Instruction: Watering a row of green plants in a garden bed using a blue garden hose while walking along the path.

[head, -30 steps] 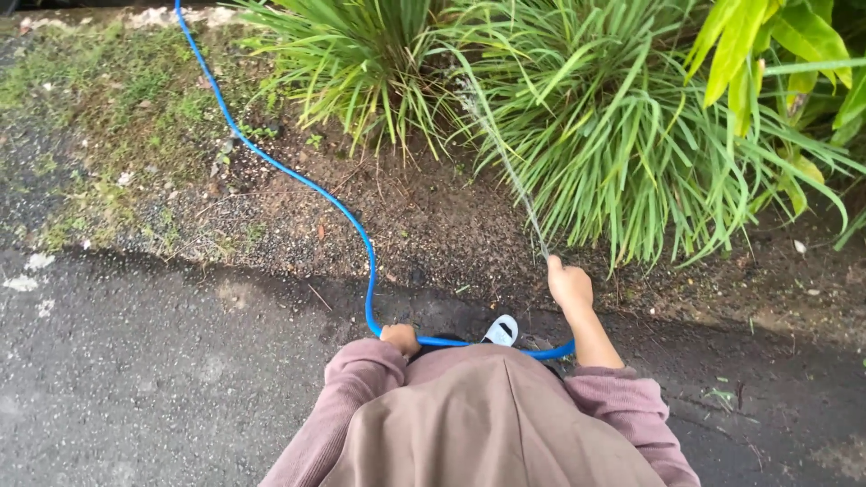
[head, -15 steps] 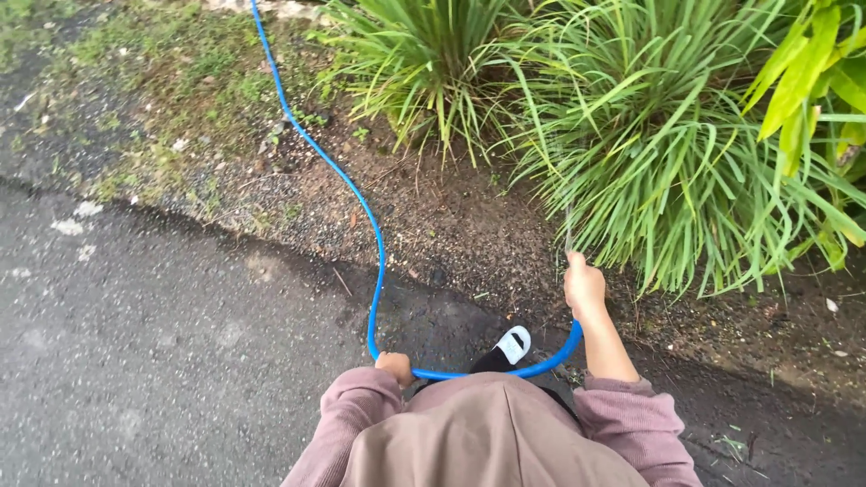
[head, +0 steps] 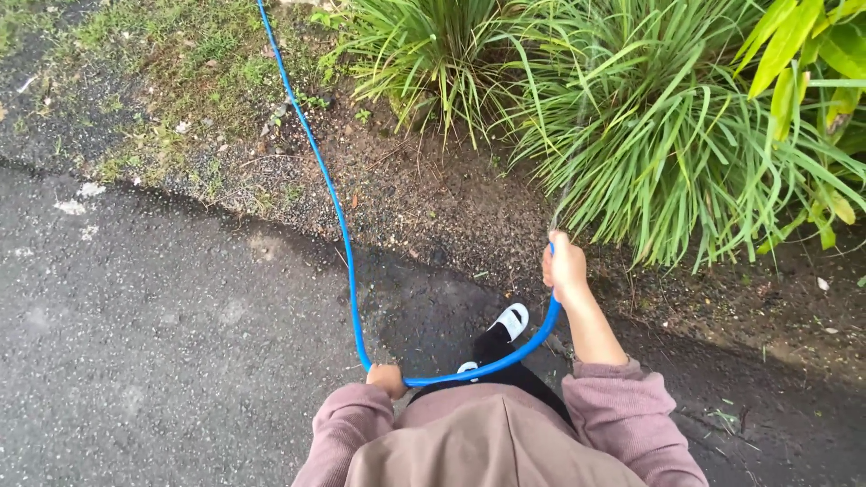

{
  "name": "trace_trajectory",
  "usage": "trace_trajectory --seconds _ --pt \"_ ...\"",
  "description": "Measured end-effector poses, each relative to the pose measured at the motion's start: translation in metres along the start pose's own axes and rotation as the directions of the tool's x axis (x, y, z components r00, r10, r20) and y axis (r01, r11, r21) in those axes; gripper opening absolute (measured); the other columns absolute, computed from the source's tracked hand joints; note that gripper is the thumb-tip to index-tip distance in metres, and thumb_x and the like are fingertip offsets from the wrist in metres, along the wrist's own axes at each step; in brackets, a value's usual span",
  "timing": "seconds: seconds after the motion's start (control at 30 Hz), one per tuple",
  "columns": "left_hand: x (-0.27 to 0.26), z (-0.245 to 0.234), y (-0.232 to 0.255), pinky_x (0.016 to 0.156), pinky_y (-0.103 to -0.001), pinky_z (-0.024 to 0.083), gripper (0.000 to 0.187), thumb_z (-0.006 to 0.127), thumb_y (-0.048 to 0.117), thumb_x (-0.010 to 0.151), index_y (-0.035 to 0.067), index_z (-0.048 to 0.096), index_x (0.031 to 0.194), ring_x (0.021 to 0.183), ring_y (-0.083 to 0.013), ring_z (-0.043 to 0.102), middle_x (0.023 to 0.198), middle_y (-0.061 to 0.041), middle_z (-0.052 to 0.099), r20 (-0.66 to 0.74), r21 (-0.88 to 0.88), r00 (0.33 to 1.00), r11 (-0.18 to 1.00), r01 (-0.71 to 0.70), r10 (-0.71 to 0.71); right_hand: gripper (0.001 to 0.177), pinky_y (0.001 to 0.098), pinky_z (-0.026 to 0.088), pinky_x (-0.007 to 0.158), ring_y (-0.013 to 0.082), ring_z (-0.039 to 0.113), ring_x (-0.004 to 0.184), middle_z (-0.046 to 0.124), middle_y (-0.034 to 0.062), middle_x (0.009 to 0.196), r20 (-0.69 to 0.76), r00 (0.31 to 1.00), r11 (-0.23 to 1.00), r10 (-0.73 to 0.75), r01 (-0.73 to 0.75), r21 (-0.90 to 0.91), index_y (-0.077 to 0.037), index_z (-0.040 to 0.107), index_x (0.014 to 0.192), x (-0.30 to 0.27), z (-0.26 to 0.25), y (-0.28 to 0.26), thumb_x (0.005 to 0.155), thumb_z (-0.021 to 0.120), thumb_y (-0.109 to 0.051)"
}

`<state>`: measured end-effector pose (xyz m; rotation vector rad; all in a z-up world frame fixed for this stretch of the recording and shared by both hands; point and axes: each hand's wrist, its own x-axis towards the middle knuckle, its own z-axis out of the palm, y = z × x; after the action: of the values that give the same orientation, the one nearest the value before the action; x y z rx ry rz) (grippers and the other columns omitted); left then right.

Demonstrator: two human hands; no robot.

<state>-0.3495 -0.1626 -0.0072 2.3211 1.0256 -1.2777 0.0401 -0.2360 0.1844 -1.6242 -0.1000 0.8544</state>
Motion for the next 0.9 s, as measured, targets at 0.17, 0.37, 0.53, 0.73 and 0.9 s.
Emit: trace_trajectory --seconds 0.17,0.37,0.53,0.73,0.9 --pt "-0.013 0.014 0.002 0.103 -0.038 0.043 0.04 0.058 0.05 0.09 0.019 0.077 0.106 0.12 -0.0237 0.069 0.115 -0.003 0.078 -0.051 0.042 0.998 0.999 -0.023 0.026 0.056 0.0269 0.022 0.036 0.0142 0.029 0.032 0.028 0.0053 0.043 0.035 0.993 0.993 -0.115 0.115 0.009 -0.01 0.044 0.051 -0.016 0.006 0.017 0.099 0.051 -0.037" --pt "-0.024 0.025 -0.005 0.107 -0.039 0.04 0.04 0.061 0.052 0.087 0.023 0.078 0.11 0.121 -0.0235 0.068 0.114 0.0 0.078 -0.13 0.018 0.991 0.999 -0.033 0.035 0.058 0.0255 0.023 0.035 0.0135 0.027 0.032 0.028 0.0048 0.042 0.145 0.961 0.972 -0.236 0.235 0.019 -0.009 0.047 0.05 -0.022 0.032 0.018 0.102 0.05 -0.034" --pt "-0.042 0.041 -0.008 0.108 -0.038 0.039 0.037 0.058 0.049 0.085 0.025 0.078 0.106 0.12 -0.0252 0.068 0.11 0.0 0.078 -0.158 -0.035 0.987 0.999 -0.008 0.002 0.057 0.0281 0.021 0.036 0.0145 0.025 0.032 0.024 0.005 0.044 0.19 0.962 0.978 -0.196 0.179 0.104 -0.008 0.043 0.052 -0.021 0.056 0.009 0.1 0.049 -0.037" --pt "-0.057 0.05 -0.001 0.11 -0.038 0.037 0.039 0.06 0.054 0.084 0.027 0.078 0.106 0.121 -0.0228 0.067 0.108 0.001 0.078 -0.172 -0.067 0.982 0.996 0.063 -0.074 0.059 0.0284 0.021 0.032 0.0153 0.026 0.029 0.024 0.0059 0.04 0.248 0.96 0.989 -0.131 0.109 0.103 -0.007 0.044 0.051 -0.009 0.084 0.005 0.097 0.052 -0.042" --pt "-0.061 0.045 0.01 0.107 -0.039 0.037 0.038 0.063 0.052 0.08 0.027 0.079 0.104 0.118 -0.0233 0.068 0.104 0.001 0.079 -0.213 -0.062 0.974 0.996 0.069 -0.081 0.058 0.0284 0.022 0.033 0.0147 0.028 0.03 0.026 0.0051 0.041 0.308 0.947 0.996 -0.091 0.087 0.024 -0.008 0.044 0.052 -0.009 0.089 -0.002 0.098 0.053 -0.042"
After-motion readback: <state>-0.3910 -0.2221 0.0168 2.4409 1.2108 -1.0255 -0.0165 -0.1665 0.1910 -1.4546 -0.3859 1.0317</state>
